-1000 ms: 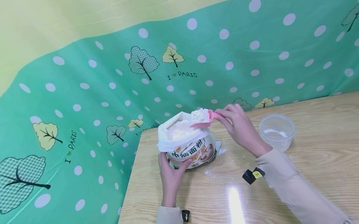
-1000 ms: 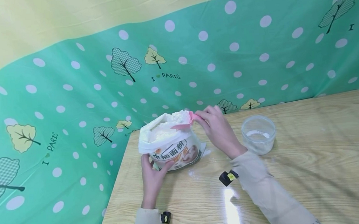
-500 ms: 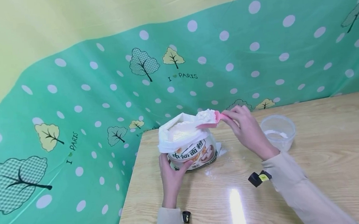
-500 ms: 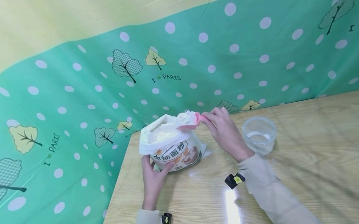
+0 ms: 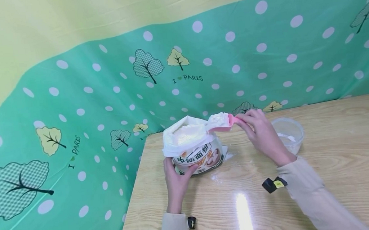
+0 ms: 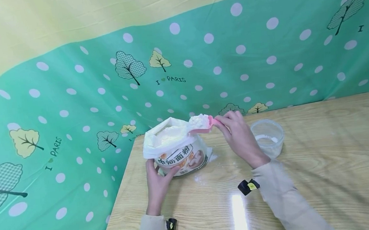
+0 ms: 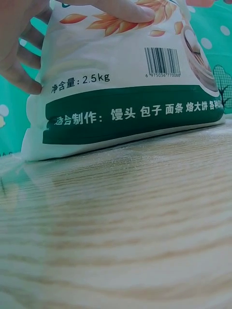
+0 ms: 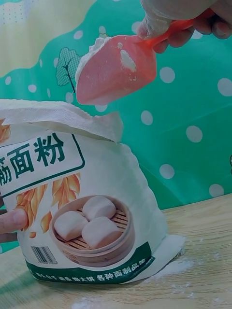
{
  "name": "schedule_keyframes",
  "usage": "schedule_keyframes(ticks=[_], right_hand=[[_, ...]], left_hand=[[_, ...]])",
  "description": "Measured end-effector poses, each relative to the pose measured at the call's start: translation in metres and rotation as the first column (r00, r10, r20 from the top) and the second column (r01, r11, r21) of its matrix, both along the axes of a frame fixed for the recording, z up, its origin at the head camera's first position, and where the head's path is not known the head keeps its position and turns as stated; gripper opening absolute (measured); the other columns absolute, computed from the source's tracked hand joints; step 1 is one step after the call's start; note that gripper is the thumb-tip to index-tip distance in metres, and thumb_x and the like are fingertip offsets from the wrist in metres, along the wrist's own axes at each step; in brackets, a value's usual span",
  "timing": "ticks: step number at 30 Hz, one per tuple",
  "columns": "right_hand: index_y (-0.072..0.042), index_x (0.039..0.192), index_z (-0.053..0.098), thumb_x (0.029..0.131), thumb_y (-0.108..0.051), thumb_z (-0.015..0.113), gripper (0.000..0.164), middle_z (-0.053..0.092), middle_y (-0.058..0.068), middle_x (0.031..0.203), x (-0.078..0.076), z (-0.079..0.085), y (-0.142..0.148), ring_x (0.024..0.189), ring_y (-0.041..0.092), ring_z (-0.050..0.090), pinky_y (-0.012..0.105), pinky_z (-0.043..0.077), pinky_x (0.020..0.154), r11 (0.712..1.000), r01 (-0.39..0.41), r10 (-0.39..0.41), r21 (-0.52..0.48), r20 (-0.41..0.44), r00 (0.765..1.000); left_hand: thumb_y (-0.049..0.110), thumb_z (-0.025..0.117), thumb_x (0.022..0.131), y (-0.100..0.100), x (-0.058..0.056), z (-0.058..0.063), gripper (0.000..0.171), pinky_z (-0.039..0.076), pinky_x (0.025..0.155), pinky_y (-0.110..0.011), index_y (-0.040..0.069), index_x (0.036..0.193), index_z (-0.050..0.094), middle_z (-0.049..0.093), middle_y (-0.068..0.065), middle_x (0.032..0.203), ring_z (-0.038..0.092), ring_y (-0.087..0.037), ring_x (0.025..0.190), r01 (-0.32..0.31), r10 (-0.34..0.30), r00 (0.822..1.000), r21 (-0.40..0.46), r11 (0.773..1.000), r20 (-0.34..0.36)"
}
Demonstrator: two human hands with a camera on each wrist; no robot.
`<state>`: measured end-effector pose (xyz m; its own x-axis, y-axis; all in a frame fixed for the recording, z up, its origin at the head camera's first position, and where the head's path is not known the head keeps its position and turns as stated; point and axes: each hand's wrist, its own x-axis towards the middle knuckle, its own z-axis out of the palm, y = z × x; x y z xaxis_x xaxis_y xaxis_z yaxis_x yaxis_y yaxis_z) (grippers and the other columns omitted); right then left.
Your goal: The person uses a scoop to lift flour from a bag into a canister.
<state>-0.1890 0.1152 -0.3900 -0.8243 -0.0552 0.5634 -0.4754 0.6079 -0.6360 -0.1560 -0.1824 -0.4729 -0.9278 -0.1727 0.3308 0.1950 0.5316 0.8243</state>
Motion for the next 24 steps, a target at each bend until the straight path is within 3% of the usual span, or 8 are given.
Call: schedule_keyframes(ticks=[24], right_hand=[[0.003,0.123,0.066,0.099,-0.011,0.061,0.029,0.062,0.011,0.099,0.006,-0.017,0.030,0.092,0.022,0.042,0.028,0.035,0.071,1.000,0.028,-0.028,0.012,0.020,0.999]], left_hand=[[0.051,0.087,0.067,0.000,0.000,0.000,0.099,0.036,0.118,-0.049,0.026,0.148,0.035,0.045,0.000,0.140,0.042,-0.022,0.135,-0.016,0.015,0.998,0.014,1.000,0.063]])
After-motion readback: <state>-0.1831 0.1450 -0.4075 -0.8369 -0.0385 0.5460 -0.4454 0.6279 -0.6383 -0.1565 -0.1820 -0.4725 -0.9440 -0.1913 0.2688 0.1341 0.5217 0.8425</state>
